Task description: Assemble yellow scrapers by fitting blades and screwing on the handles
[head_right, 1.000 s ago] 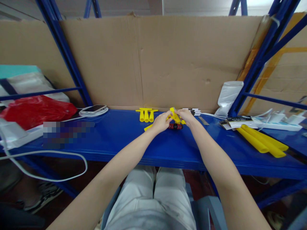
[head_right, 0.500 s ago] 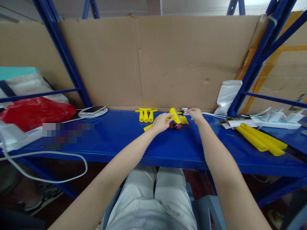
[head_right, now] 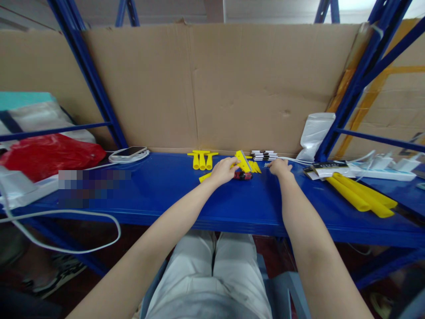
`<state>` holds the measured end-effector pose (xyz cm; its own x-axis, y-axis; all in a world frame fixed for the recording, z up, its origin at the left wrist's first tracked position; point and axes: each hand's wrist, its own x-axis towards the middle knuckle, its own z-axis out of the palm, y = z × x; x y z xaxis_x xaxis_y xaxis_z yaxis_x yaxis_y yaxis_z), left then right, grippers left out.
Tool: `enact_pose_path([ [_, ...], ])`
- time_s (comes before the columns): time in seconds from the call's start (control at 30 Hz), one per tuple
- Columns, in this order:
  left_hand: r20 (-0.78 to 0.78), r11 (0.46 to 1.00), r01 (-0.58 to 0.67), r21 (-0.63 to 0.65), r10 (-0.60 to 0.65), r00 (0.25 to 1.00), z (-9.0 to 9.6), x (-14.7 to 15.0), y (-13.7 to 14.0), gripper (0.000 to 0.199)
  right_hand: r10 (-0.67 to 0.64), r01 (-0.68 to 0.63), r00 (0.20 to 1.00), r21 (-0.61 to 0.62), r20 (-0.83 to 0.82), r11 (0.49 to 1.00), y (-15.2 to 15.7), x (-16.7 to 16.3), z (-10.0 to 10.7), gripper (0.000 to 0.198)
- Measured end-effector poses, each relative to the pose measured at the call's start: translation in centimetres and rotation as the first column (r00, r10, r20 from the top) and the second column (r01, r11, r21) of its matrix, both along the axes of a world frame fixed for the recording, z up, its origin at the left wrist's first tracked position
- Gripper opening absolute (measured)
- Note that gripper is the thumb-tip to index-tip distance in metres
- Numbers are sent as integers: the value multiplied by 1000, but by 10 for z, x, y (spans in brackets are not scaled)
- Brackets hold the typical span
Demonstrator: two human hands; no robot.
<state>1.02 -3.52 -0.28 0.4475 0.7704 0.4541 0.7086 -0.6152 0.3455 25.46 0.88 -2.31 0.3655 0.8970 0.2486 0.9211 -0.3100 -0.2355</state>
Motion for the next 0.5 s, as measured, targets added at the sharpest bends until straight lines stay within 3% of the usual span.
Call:
enact_pose_path([
  [0.17,-10,1000,1,6,-1,1000,-2,0,2,25,-2,4,1000,-103,28,995,-10,-14,10,42],
  [0.5,-10,1000,4,1,-4,1000,-3,0,3,25,10,-9,999,-8,51,1000,2,-1,-3,37],
])
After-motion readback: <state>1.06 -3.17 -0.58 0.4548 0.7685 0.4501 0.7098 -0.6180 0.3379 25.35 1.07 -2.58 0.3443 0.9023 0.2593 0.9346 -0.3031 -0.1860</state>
